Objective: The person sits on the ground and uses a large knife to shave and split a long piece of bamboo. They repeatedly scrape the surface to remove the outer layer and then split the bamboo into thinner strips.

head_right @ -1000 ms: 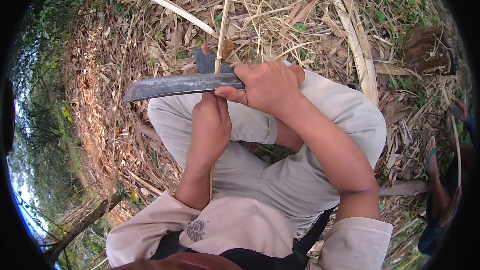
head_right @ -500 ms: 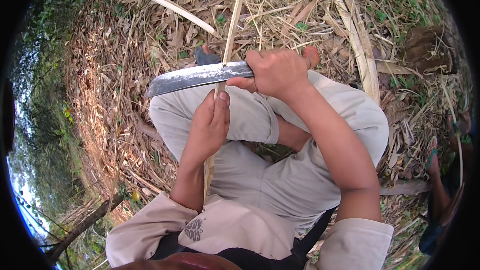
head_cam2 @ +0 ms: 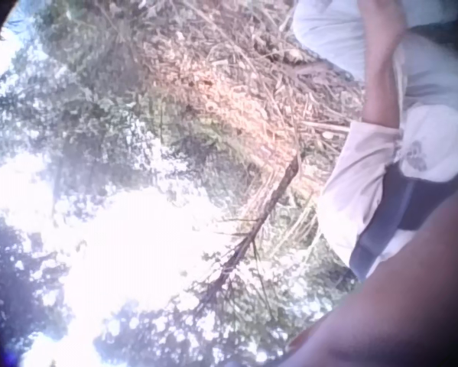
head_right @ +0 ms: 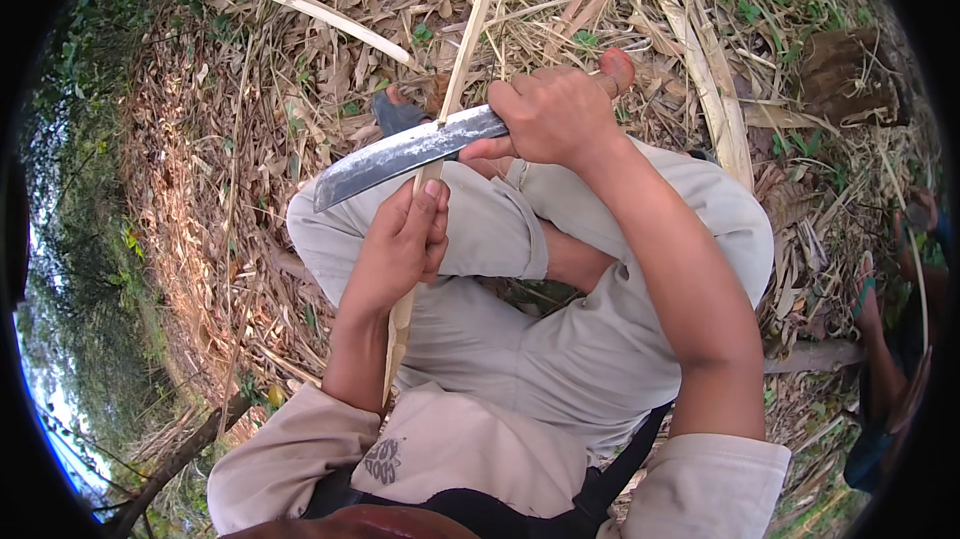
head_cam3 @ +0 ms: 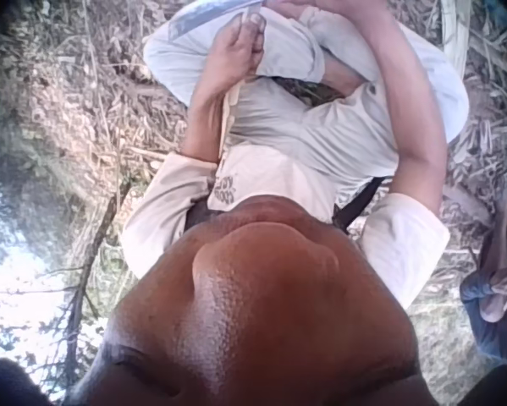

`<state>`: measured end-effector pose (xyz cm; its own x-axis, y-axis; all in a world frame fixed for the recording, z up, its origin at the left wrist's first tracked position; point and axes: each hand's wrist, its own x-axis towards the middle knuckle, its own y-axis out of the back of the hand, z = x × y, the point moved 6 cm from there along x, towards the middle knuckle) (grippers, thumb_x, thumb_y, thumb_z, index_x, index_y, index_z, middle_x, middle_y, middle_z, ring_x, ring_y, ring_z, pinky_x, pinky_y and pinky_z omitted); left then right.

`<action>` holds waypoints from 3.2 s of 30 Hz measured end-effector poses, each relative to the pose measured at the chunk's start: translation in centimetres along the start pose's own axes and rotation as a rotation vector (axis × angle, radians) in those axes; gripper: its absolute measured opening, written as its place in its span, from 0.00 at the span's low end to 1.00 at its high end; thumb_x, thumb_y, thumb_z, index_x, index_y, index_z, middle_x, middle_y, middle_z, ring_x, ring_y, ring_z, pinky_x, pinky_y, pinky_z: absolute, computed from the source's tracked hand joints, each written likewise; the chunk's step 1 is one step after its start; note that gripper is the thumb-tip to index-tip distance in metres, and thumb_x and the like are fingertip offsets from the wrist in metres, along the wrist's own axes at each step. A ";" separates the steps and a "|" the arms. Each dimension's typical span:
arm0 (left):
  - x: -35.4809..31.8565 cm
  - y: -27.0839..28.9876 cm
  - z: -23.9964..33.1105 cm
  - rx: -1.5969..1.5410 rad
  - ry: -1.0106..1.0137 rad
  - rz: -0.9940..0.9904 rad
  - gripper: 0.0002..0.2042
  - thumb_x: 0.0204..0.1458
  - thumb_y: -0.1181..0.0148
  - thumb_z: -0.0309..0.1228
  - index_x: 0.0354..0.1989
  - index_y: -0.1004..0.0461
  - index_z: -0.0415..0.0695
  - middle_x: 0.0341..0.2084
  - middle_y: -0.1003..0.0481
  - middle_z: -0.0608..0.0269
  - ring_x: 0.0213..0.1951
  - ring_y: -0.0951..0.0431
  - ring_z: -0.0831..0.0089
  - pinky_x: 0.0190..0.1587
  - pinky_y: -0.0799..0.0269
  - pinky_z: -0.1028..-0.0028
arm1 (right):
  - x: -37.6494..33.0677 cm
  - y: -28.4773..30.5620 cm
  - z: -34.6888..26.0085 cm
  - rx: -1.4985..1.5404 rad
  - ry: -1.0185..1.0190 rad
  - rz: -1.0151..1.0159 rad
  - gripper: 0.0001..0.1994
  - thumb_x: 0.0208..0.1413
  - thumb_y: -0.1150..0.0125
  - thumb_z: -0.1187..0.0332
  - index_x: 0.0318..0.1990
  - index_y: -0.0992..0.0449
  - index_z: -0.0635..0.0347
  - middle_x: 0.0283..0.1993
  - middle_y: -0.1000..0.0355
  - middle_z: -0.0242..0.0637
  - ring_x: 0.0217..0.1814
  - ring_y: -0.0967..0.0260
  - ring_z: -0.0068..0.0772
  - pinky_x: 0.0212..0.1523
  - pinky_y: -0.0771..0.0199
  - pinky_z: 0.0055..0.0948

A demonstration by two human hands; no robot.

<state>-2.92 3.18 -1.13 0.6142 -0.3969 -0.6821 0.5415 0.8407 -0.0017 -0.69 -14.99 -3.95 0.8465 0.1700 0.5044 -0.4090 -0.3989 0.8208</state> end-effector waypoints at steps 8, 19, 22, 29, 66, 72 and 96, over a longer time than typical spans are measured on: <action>-0.2 0.1 0.6 -0.147 0.136 -0.053 0.14 0.69 0.59 0.44 0.36 0.37 0.47 0.17 0.46 0.75 0.12 0.50 0.87 0.12 0.57 0.80 | 0.1 -0.1 1.6 -0.012 -0.043 -0.067 0.33 0.46 0.45 0.30 0.23 0.33 0.55 0.18 0.32 0.38 0.21 0.28 0.42 0.23 0.28 0.38; -0.9 3.0 -0.9 -0.187 0.169 -0.062 0.13 0.69 0.59 0.42 0.36 0.37 0.47 0.17 0.48 0.76 0.11 0.51 0.86 0.13 0.58 0.80 | 0.3 -1.8 2.6 -0.024 -0.282 -0.279 0.30 0.55 0.48 0.34 0.27 0.29 0.57 0.20 0.27 0.42 0.22 0.26 0.47 0.23 0.26 0.43; -1.1 1.8 -1.0 -0.152 0.163 -0.080 0.14 0.69 0.59 0.43 0.35 0.37 0.47 0.17 0.48 0.76 0.11 0.51 0.86 0.13 0.57 0.80 | 0.6 -1.1 1.2 -0.030 -0.205 -0.239 0.31 0.55 0.49 0.34 0.27 0.29 0.57 0.21 0.26 0.41 0.22 0.25 0.45 0.22 0.26 0.41; -1.2 1.1 -0.8 -0.202 0.171 -0.056 0.15 0.69 0.59 0.44 0.34 0.39 0.47 0.16 0.47 0.76 0.12 0.48 0.86 0.13 0.53 0.79 | 1.1 -1.4 1.9 -0.047 -0.305 -0.200 0.30 0.56 0.49 0.35 0.25 0.30 0.56 0.18 0.28 0.39 0.18 0.27 0.43 0.19 0.27 0.40; -3.5 -0.4 -3.3 0.036 -0.071 -0.050 0.15 0.70 0.61 0.42 0.32 0.38 0.46 0.16 0.45 0.76 0.13 0.48 0.88 0.14 0.51 0.82 | 3.3 2.0 6.1 0.715 -0.774 -0.177 0.23 0.67 0.53 0.48 0.34 0.28 0.61 0.20 0.29 0.41 0.22 0.26 0.40 0.23 0.30 0.39; -3.4 -2.0 -4.5 0.112 -0.132 0.030 0.16 0.69 0.61 0.40 0.31 0.38 0.45 0.15 0.44 0.77 0.14 0.47 0.88 0.15 0.49 0.83 | 3.2 2.1 5.1 0.311 -0.635 -0.246 0.22 0.67 0.54 0.49 0.34 0.27 0.60 0.26 0.27 0.55 0.30 0.28 0.63 0.31 0.30 0.54; -2.0 -0.9 -4.0 -0.111 -0.003 0.011 0.16 0.69 0.62 0.44 0.32 0.40 0.47 0.14 0.49 0.77 0.11 0.51 0.87 0.12 0.56 0.80 | 2.1 2.2 3.7 0.534 -0.690 -0.270 0.24 0.68 0.53 0.53 0.31 0.24 0.68 0.23 0.29 0.56 0.28 0.30 0.61 0.32 0.31 0.49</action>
<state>-6.88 4.68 -2.70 0.6216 -0.3888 -0.6800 0.4678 0.8806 -0.0758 1.40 -18.87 -2.07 0.9766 -0.1902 -0.1004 -0.1007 -0.8170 0.5677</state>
